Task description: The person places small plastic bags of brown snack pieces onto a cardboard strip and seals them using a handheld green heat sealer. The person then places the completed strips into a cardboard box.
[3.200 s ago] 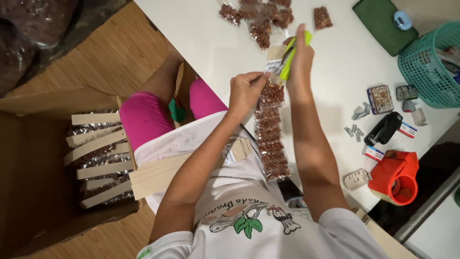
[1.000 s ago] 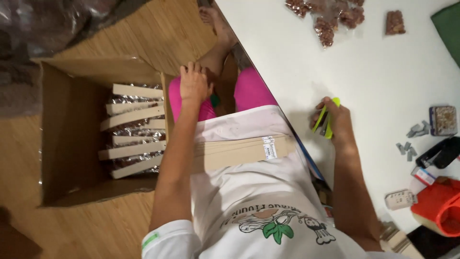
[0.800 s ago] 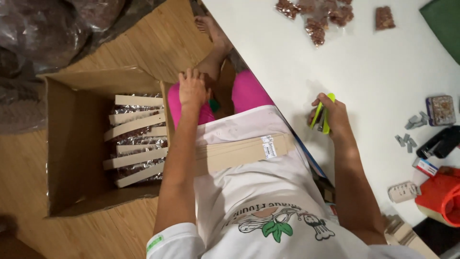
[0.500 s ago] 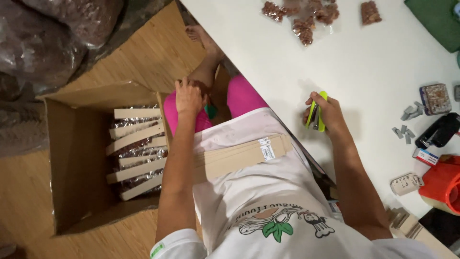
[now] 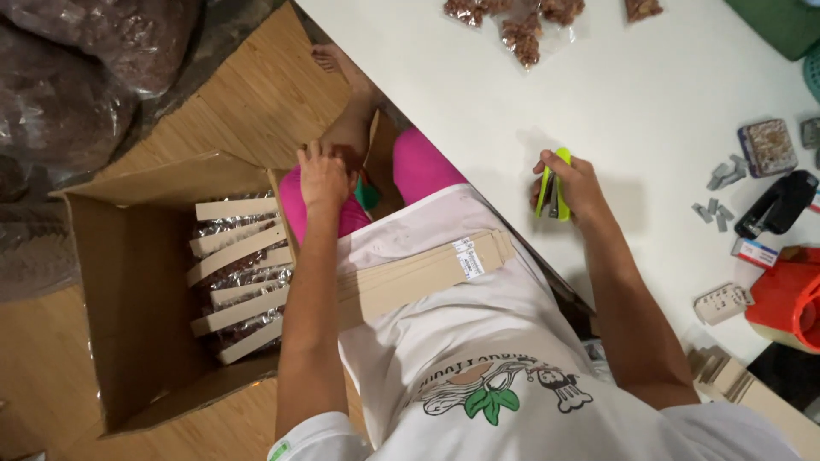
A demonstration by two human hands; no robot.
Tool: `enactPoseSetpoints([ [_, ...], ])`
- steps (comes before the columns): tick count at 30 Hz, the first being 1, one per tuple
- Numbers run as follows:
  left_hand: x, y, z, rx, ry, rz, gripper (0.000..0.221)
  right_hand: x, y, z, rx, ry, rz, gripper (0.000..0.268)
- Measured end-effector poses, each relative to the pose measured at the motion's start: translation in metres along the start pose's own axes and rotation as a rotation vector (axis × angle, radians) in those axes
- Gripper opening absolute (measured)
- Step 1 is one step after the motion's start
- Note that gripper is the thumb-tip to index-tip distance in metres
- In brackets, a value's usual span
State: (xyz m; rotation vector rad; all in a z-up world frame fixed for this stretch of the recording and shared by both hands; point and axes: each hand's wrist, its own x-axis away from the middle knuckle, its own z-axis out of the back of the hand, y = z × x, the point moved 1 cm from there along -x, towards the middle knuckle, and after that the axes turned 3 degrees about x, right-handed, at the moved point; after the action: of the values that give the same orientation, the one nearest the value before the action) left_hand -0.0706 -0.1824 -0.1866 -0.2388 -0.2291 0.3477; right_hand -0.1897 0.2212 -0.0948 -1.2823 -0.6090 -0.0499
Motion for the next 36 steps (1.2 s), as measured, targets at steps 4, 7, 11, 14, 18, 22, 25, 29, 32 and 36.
enactPoseSetpoints([
  [4,0.006,0.001,0.006,-0.016,-0.020,0.037,0.051,0.006,-0.007,-0.001,0.040,-0.004,0.001,0.047],
  [7,0.005,0.002,0.007,-0.012,-0.015,0.024,0.047,0.006,-0.008,-0.001,0.066,-0.005,0.003,0.049],
  [11,0.014,0.004,0.024,0.021,0.000,0.015,0.032,0.006,-0.008,-0.001,0.053,-0.021,-0.001,0.050],
  [14,0.012,0.002,0.015,0.021,0.009,0.024,0.039,0.001,-0.002,0.001,0.025,-0.024,0.007,0.050],
  [18,0.017,0.003,0.023,0.020,0.020,0.050,0.035,0.006,-0.009,-0.001,0.091,-0.034,0.005,0.052],
  [22,0.013,0.005,0.023,0.000,0.020,0.041,0.039,0.004,-0.008,0.001,0.085,-0.039,-0.003,0.050],
  [25,0.007,0.003,0.007,0.002,0.028,0.031,0.032,0.004,-0.006,0.001,0.064,-0.046,0.007,0.051],
  [29,-0.003,0.001,-0.011,0.019,0.023,0.024,0.036,0.003,-0.007,0.000,0.060,-0.035,-0.014,0.050],
  [32,-0.009,0.000,-0.028,-0.009,0.024,0.017,0.035,0.005,-0.009,-0.001,0.039,-0.032,0.000,0.048],
  [36,0.013,0.005,0.011,-0.005,0.011,0.101,0.045,-0.001,0.000,0.001,0.059,-0.036,0.018,0.048],
])
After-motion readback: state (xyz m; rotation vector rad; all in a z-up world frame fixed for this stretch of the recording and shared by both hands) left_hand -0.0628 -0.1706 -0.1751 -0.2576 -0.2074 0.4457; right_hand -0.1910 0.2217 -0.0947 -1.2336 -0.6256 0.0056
